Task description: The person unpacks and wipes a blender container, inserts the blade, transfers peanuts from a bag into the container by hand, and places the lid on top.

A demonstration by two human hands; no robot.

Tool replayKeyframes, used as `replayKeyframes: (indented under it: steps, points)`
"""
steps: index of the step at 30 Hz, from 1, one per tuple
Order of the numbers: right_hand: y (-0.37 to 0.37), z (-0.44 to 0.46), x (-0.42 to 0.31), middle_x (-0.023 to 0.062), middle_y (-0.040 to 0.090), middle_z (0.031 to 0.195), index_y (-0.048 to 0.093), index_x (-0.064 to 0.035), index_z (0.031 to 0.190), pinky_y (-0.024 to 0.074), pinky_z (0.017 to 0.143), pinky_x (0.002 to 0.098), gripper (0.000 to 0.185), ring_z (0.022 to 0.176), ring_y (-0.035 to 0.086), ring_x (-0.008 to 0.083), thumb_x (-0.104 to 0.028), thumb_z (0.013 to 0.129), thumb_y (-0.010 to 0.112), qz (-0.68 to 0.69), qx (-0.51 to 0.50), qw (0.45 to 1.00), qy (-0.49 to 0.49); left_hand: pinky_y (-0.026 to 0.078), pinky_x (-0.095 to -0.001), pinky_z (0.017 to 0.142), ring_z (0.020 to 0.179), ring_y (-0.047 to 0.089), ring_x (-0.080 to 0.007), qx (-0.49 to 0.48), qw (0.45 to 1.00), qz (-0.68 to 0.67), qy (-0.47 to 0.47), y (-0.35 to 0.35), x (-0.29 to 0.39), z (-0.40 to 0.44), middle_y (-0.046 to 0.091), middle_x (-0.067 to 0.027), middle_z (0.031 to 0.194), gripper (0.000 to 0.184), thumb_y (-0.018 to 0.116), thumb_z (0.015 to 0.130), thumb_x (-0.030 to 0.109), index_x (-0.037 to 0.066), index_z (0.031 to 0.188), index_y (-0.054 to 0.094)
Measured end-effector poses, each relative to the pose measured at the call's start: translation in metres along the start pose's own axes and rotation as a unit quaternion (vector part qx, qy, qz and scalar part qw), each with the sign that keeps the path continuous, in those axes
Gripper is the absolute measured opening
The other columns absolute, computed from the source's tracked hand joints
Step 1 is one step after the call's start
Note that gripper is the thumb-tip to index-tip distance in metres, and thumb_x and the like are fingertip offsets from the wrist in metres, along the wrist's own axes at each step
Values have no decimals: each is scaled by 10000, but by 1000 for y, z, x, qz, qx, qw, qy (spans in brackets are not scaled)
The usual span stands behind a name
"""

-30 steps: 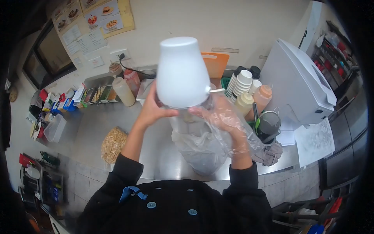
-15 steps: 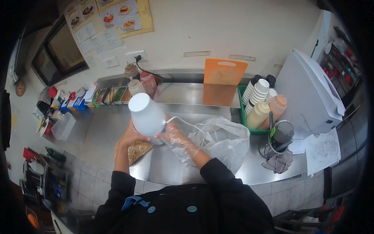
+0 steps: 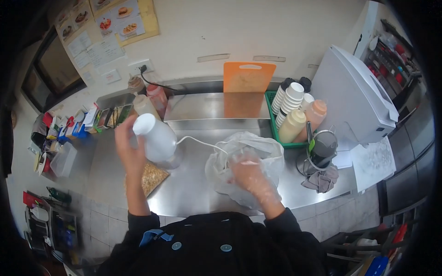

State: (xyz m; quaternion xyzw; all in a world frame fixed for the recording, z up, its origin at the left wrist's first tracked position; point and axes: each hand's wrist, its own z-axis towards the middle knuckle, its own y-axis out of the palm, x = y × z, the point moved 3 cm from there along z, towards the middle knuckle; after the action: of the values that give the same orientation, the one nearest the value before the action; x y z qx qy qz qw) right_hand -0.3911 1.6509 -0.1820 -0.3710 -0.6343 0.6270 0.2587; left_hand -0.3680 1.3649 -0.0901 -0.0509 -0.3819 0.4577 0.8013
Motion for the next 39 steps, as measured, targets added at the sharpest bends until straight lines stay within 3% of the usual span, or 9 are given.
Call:
replayKeyframes:
  steps: [4, 7, 11, 13, 16, 23, 31, 35, 39]
  points:
    - [49, -36, 1, 164, 603, 1067, 556, -99, 1211, 423, 911, 433, 633, 1076, 532, 342, -411, 689, 731, -74, -157, 985, 24, 426, -390, 957, 1119, 528, -315, -401, 880, -162, 194, 128, 65, -58, 586, -159, 1143, 353, 500, 803, -6, 54, 1140, 588]
    - [58, -59, -12, 141, 552, 1141, 616, -108, 1137, 397, 934, 496, 530, 1151, 480, 346, -333, 672, 734, -105, -22, 994, -1, 355, -472, 1035, 1166, 512, -280, -633, 685, 90, 350, 198, 53, -132, 577, -180, 1152, 319, 538, 805, 42, 70, 1113, 615]
    - [60, -82, -5, 159, 556, 1118, 658, -123, 1069, 409, 907, 536, 315, 1165, 483, 343, -147, 762, 591, -75, 110, 991, -17, 365, -512, 1003, 1140, 520, -276, -760, 532, 214, 306, 206, 62, -130, 589, -165, 1089, 334, 593, 765, 53, 94, 1095, 627]
    - [57, -90, -4, 148, 555, 1118, 663, -128, 1050, 396, 928, 539, 307, 1162, 481, 346, -132, 753, 590, -34, 137, 990, 12, 455, -466, 900, 1052, 565, -265, -679, 663, 130, 287, 215, 40, -134, 611, -112, 1033, 283, 679, 689, 88, 107, 972, 685]
    - [64, -96, 7, 133, 553, 1109, 671, -129, 1013, 390, 937, 527, 289, 1138, 486, 347, -128, 731, 606, 30, 197, 980, 24, 488, -451, 818, 1047, 567, -279, -601, 743, -89, 281, 237, 34, -150, 605, -111, 1035, 280, 683, 689, 91, 100, 969, 682]
    - [62, -112, 18, 89, 532, 1137, 651, -163, 1037, 387, 881, 480, 495, 1065, 496, 324, -126, 550, 727, 65, 230, 971, 29, 505, -400, 749, 882, 619, -314, -597, 740, 29, 309, 243, 48, -149, 631, -106, 888, 261, 593, 734, 37, 96, 973, 677]
    - [62, -117, 40, 122, 521, 1208, 638, -164, 1118, 363, 915, 488, 415, 1105, 479, 318, -176, 703, 643, -3, 243, 967, 71, 496, -348, 642, 752, 632, -279, -395, 896, -168, 113, 189, 59, -45, 667, -97, 918, 229, 563, 723, -12, 66, 920, 651]
    - [63, -122, 64, 106, 567, 1182, 682, -155, 1019, 376, 878, 473, 276, 1072, 506, 307, -175, 762, 584, -50, 228, 971, 58, 447, -226, 519, 660, 590, -110, -241, 874, -351, -236, 154, 45, 18, 651, -84, 840, 120, 511, 914, 98, 49, 1013, 559]
    - [60, -127, 92, 79, 621, 1034, 692, -152, 898, 389, 814, 469, 155, 997, 539, 278, -201, 820, 568, -168, 137, 971, 95, 470, -219, 566, 661, 593, -113, -61, 788, -567, -230, 111, 18, 67, 640, -126, 924, 241, 472, 980, 261, 33, 1036, 527]
